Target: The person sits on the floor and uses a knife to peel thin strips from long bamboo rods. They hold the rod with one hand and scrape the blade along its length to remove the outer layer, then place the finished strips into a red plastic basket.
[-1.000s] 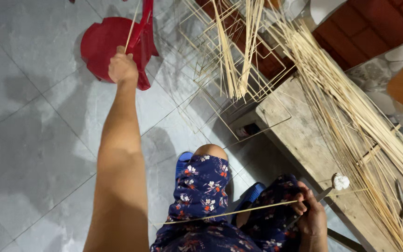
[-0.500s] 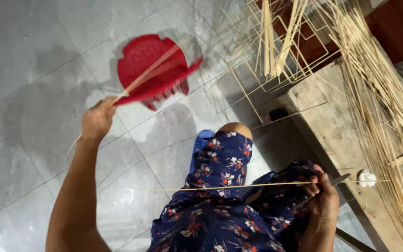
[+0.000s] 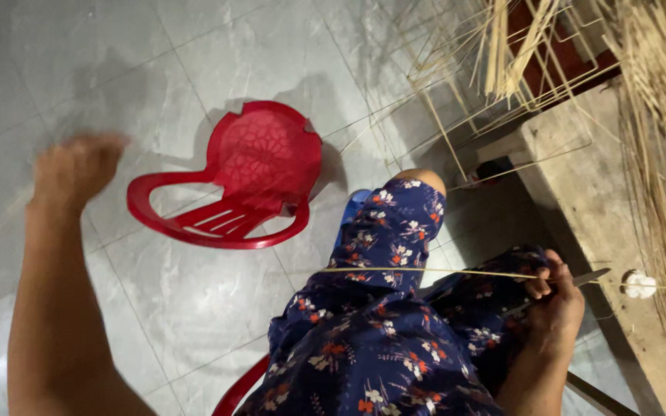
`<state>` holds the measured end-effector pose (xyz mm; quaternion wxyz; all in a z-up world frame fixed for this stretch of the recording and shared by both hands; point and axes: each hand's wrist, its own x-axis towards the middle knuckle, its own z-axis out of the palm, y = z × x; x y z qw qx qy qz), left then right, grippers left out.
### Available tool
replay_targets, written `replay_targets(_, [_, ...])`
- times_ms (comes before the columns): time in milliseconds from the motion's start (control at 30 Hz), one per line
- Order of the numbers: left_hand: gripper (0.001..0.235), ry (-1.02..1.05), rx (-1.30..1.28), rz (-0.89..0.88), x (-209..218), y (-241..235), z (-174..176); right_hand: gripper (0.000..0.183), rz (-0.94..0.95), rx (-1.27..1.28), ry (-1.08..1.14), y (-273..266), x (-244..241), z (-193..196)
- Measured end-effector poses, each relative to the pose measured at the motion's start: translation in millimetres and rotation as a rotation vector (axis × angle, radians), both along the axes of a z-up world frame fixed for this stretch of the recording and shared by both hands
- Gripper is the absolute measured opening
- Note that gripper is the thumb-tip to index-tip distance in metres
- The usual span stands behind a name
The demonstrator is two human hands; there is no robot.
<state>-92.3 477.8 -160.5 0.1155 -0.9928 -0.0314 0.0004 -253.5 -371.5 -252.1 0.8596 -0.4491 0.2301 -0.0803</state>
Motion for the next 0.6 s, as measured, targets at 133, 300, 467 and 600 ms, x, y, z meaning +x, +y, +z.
replay_targets(133, [0.016, -0.431, 0.062, -0.417, 61.9, -64.0, 37.0, 0.036, -0.004, 0.032, 0.006, -6.0, -3.0, -6.7])
replay_targets(300, [0.011, -0.4, -0.177, -0.704, 141.0, -151.8, -3.1, 0.035, -0.035, -0.001, -0.012, -8.8, -16.2, -3.3])
replay_targets(467, [0.02, -0.201, -0.285, -0.588, 155.6, -216.6, -123.0, 0.034, -0.071, -0.02, -0.024, -9.0, -34.1, 9.4])
replay_targets(600, [0.03, 0.112, -0.275, -0.412, 127.0, -256.2, -201.8, 0.031, -0.111, -0.075, -0.012, -9.2, -48.3, 22.2])
